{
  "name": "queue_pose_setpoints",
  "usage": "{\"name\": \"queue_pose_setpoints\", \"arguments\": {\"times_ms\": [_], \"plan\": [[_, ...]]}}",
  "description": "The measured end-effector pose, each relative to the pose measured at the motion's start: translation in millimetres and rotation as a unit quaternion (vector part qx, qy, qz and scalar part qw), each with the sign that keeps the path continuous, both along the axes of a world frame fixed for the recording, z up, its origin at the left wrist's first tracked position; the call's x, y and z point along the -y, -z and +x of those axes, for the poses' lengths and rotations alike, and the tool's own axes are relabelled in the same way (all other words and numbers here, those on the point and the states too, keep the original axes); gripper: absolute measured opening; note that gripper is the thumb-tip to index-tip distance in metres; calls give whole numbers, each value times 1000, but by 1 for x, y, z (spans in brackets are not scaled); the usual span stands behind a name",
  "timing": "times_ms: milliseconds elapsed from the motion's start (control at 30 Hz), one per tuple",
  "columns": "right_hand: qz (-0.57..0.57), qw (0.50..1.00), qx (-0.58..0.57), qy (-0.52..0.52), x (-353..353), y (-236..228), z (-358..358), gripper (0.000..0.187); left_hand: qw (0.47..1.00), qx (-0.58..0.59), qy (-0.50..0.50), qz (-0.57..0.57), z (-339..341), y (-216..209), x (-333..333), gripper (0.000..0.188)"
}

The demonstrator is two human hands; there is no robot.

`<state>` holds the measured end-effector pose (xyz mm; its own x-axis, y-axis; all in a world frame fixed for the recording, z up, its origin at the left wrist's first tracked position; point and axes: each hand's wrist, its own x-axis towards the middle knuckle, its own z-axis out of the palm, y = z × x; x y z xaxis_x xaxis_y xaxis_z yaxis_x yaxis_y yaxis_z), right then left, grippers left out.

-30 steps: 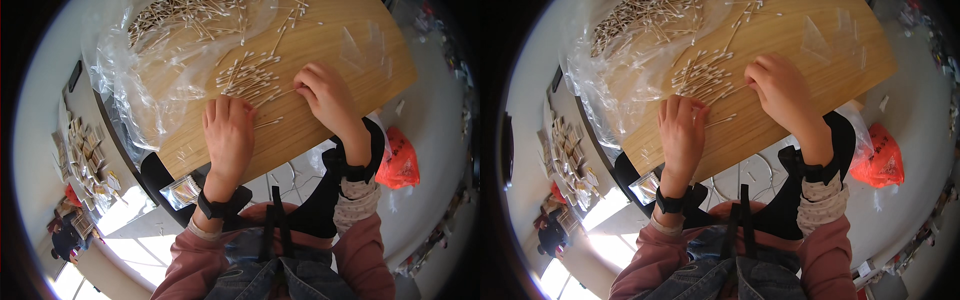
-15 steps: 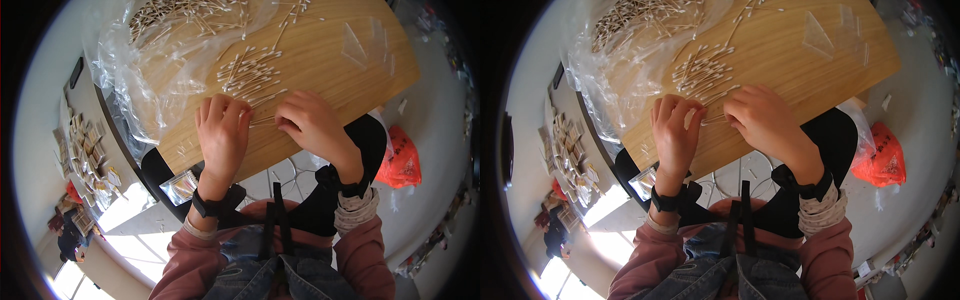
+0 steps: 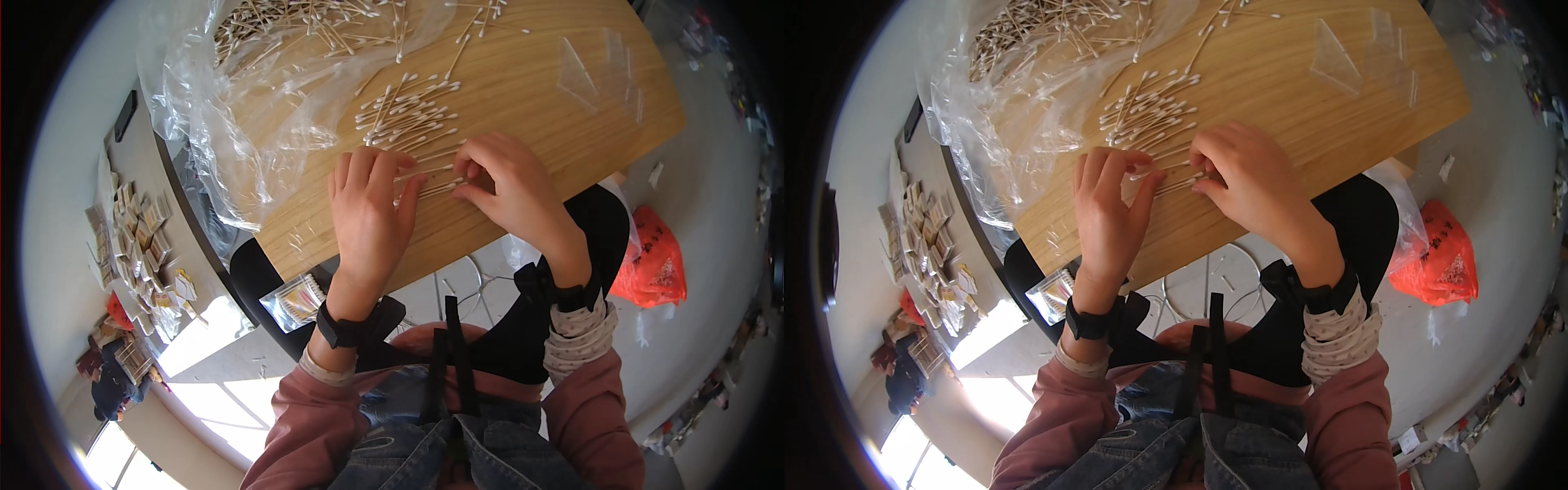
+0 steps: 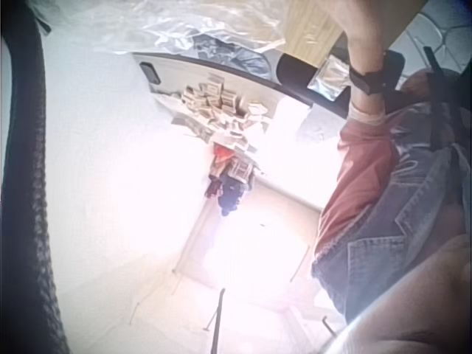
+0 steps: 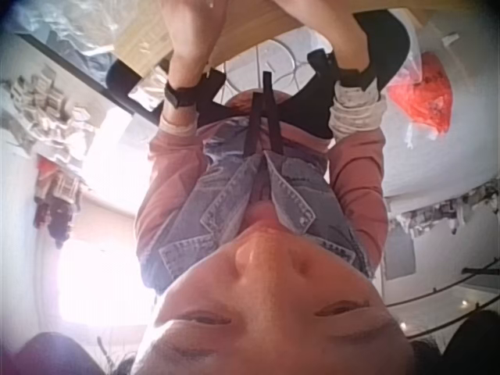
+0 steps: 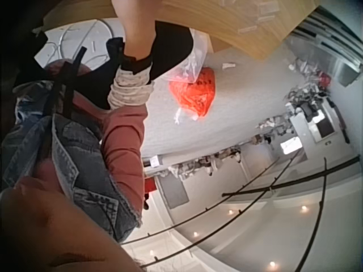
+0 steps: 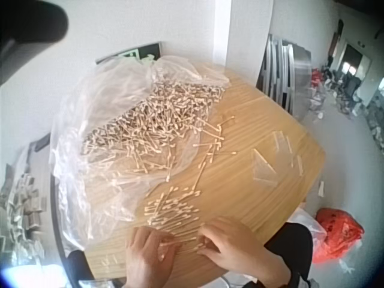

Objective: Arranging and packaging cotton swabs into small boxes.

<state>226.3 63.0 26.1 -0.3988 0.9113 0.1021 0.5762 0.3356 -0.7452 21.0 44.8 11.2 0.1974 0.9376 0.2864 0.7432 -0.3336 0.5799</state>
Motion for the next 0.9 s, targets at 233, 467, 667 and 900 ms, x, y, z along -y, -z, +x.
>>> {"name": "queue_pose_setpoints", "arguments": {"times_ms": [233,467,667,900], "plan": [[22,996,-16,80,-7,8,-13,33,976,161,-149,9,-3,1,23,43],[104,990,-37,86,-20,17,-22,32,980,148,-126,-34,-3,3,26,52],[111,980,-108,129,-21,22,-16,38,997,11,-71,15,-2,5,0,64],[-71,884,-425,179,-19,34,-46,29,875,453,-165,-45,18,15,-7,46]]}}
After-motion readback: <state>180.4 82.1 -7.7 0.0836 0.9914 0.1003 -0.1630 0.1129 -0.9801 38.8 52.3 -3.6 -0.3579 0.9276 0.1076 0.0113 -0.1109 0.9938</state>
